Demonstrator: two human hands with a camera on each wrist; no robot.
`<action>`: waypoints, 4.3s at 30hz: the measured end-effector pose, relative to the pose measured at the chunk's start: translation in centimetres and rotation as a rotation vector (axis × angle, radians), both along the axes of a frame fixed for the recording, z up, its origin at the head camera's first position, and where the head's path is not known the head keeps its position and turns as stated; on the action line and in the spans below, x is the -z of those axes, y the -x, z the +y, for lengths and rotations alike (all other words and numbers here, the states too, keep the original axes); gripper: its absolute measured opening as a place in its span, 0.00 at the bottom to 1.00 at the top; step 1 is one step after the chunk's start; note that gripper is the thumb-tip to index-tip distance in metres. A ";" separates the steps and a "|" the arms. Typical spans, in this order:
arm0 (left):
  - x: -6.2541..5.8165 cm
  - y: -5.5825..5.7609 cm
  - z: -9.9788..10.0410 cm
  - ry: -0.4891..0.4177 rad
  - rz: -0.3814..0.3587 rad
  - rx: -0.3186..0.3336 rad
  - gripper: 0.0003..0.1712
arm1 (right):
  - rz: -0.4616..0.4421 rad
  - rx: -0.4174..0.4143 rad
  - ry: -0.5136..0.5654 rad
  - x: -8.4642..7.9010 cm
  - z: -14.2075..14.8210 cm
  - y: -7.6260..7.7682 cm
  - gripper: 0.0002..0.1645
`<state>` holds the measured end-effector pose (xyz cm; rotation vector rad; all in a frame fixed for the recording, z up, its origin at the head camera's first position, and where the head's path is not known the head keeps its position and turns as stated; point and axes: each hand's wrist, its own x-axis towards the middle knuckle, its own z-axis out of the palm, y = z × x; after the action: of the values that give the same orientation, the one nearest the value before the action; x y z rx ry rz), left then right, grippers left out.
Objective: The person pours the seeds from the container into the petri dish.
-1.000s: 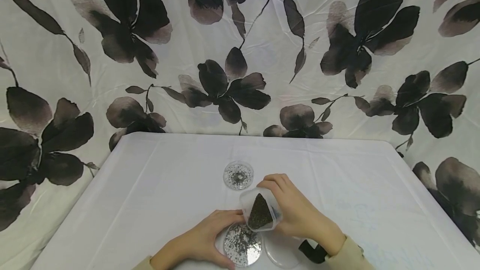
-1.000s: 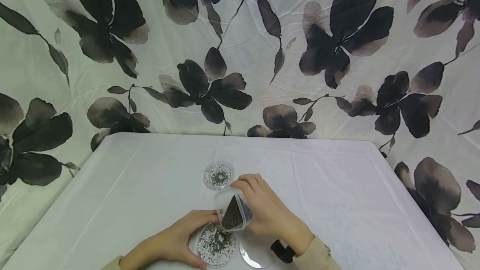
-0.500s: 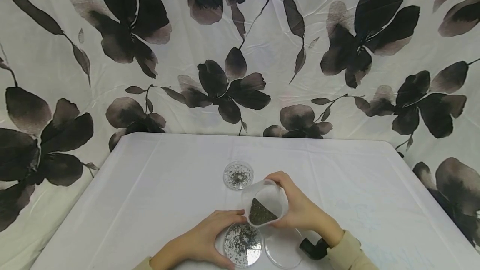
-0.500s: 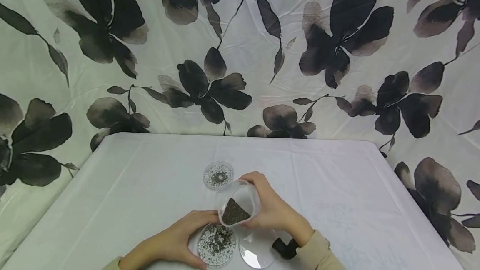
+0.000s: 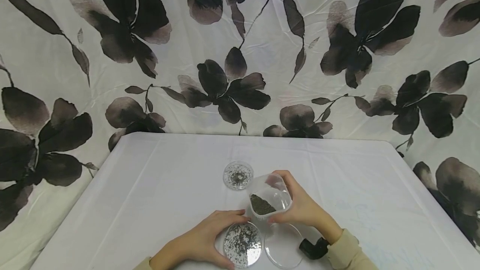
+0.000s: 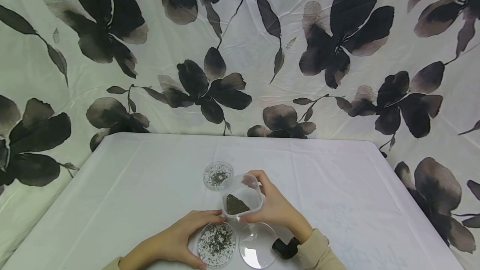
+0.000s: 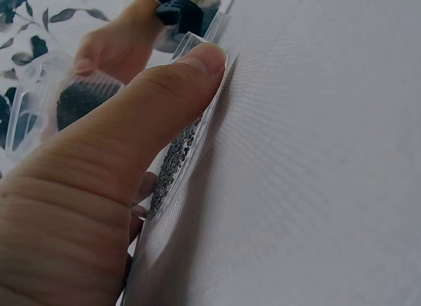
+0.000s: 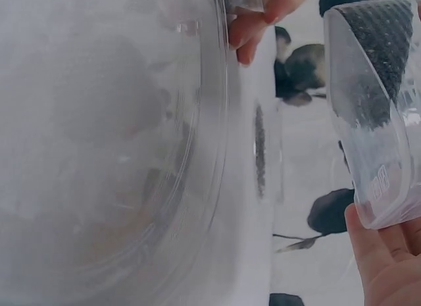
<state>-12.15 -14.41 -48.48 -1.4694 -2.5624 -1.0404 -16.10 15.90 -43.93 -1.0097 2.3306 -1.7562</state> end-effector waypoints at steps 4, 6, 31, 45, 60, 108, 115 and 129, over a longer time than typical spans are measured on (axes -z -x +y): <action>0.0 0.0 0.0 0.003 0.005 0.002 0.55 | 0.046 0.020 0.015 -0.1 0.2 0.3 0.57; 0.0 0.0 0.1 0.004 0.002 0.004 0.55 | 0.059 0.026 0.036 0.0 0.3 0.4 0.57; 0.1 0.0 0.1 0.023 -0.038 -0.018 0.56 | -0.035 0.229 0.334 -1.8 6.6 2.8 0.58; 0.1 -0.1 0.1 0.035 -0.049 -0.024 0.56 | -0.110 0.270 0.624 1.2 10.5 4.6 0.54; 0.1 0.0 0.1 0.025 -0.033 -0.014 0.55 | -0.209 0.298 0.504 4.3 13.8 5.4 0.51; -0.2 -0.3 -0.1 0.021 -0.024 -0.012 0.56 | -0.064 0.372 -0.174 -4.6 8.8 -2.5 0.59; -0.1 -0.2 0.1 0.015 -0.033 -0.015 0.56 | -0.119 0.199 -0.141 -3.5 7.0 -5.2 0.54; 0.1 0.0 0.1 0.011 -0.008 -0.002 0.56 | -0.114 -0.134 -0.073 0.7 6.6 -6.2 0.58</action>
<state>-12.12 -14.34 -48.55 -1.4682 -2.5780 -1.0356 -9.87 22.54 -44.62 -1.0015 2.1878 -1.6230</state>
